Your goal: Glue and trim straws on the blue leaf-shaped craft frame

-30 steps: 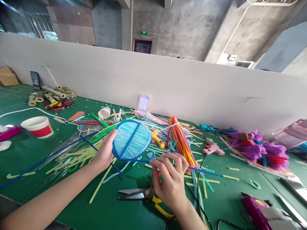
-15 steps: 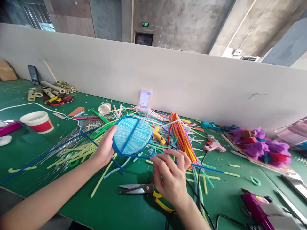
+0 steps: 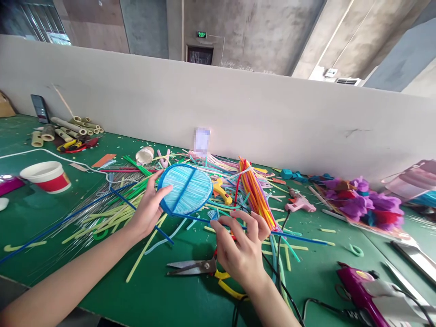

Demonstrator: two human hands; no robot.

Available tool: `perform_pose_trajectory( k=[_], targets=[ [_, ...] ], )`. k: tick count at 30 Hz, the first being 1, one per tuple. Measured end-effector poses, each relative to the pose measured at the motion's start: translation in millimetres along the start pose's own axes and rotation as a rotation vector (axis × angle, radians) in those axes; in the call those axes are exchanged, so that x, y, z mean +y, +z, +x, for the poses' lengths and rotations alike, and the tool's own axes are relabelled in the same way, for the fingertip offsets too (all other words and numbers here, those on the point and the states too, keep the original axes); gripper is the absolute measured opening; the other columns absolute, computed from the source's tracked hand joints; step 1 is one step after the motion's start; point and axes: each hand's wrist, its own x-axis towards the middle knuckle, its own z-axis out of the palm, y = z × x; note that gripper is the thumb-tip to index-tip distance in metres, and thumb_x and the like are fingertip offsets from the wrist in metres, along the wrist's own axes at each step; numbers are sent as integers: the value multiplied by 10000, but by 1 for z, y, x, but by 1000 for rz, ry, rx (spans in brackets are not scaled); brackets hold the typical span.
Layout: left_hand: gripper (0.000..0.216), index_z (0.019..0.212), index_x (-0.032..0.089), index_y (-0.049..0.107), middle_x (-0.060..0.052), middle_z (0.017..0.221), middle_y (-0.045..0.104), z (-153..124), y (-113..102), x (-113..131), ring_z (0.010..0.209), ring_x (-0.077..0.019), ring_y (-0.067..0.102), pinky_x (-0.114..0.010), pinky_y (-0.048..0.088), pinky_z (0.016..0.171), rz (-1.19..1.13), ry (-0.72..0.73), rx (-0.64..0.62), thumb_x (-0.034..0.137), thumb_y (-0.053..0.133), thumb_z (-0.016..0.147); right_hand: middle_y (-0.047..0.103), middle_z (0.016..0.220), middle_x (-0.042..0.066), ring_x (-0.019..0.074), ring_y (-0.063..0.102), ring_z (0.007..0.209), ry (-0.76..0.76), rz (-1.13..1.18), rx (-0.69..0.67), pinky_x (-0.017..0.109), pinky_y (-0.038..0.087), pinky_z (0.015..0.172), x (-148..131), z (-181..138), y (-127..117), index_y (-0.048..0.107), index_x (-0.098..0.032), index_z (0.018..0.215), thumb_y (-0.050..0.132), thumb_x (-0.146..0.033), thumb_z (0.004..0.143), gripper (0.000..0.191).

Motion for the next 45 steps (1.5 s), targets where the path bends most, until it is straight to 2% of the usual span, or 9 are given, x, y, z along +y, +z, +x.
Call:
perform_pose_trajectory(
  k=[3, 6, 9, 14, 17, 20, 27, 41, 45],
  targets=[
    [837, 1445, 327, 325, -58, 1189, 657, -4, 2, 4, 1074, -260, 633, -387, 546, 864, -87, -88, -88, 222, 763, 740, 740, 924, 12, 270, 550, 1023, 27, -36, -8, 500, 342, 936, 1, 0, 0, 676, -242, 1027, 636, -87, 847, 240],
    [950, 1489, 415, 220, -31, 1176, 662, -7, 3, 7, 1030, -232, 648, -360, 549, 837, -113, -113, -158, 168, 757, 745, 736, 934, 6, 271, 541, 1034, 32, -52, -16, 501, 333, 941, 2, 0, 2, 687, -263, 1041, 628, -69, 839, 286],
    [835, 1483, 455, 247, -19, 1218, 643, -9, 3, 8, 1039, -219, 640, -372, 542, 859, -126, -128, -205, 205, 692, 822, 734, 936, -5, 272, 536, 1042, 21, -50, -22, 505, 322, 954, 2, -1, 3, 698, -285, 1041, 637, -66, 824, 314],
    [479, 1351, 327, 472, -36, 1253, 611, -12, 3, 6, 1078, -215, 612, -320, 523, 841, -101, -158, -281, 266, 607, 896, 733, 938, 5, 278, 535, 1042, -3, -38, -22, 505, 335, 952, 0, -3, 2, 703, -284, 1059, 657, -94, 823, 306],
    [468, 1336, 320, 453, -31, 1215, 618, -15, 2, 4, 1060, -211, 613, -311, 504, 825, -107, -169, -331, 218, 572, 896, 731, 929, 6, 275, 539, 1033, -7, -39, -10, 506, 333, 953, 0, -3, 0, 703, -286, 1055, 665, -109, 821, 296],
    [553, 1344, 331, 401, -22, 1214, 607, -18, 1, 3, 1093, -217, 594, -354, 480, 894, -137, -153, -363, 139, 545, 845, 731, 903, 1, 267, 548, 1018, -5, -41, 13, 497, 332, 949, -1, -1, -1, 704, -288, 1036, 677, -131, 821, 268],
    [765, 1379, 380, 299, -2, 1284, 560, -19, 0, -1, 1144, -196, 561, -406, 372, 1053, -147, -41, -342, 51, 566, 742, 732, 856, -11, 265, 552, 1004, 30, -78, 60, 495, 306, 952, -4, 2, -3, 708, -293, 1004, 690, -141, 811, 247],
    [807, 1421, 400, 233, -36, 1440, 471, -22, 5, 1, 1269, -228, 514, -419, 375, 1083, -76, -3, -289, 109, 647, 792, 730, 885, 0, 261, 547, 1027, 6, -16, 21, 463, 353, 926, -6, -2, -2, 704, -265, 1037, 688, -146, 823, 246],
    [812, 1449, 410, 205, -39, 1417, 497, -21, 4, 0, 1214, -220, 557, -419, 374, 1087, -47, -14, -277, 152, 659, 827, 734, 896, 1, 260, 543, 1038, 6, -21, 17, 466, 343, 935, -5, -2, -2, 705, -260, 1038, 677, -145, 840, 231]
  ],
)
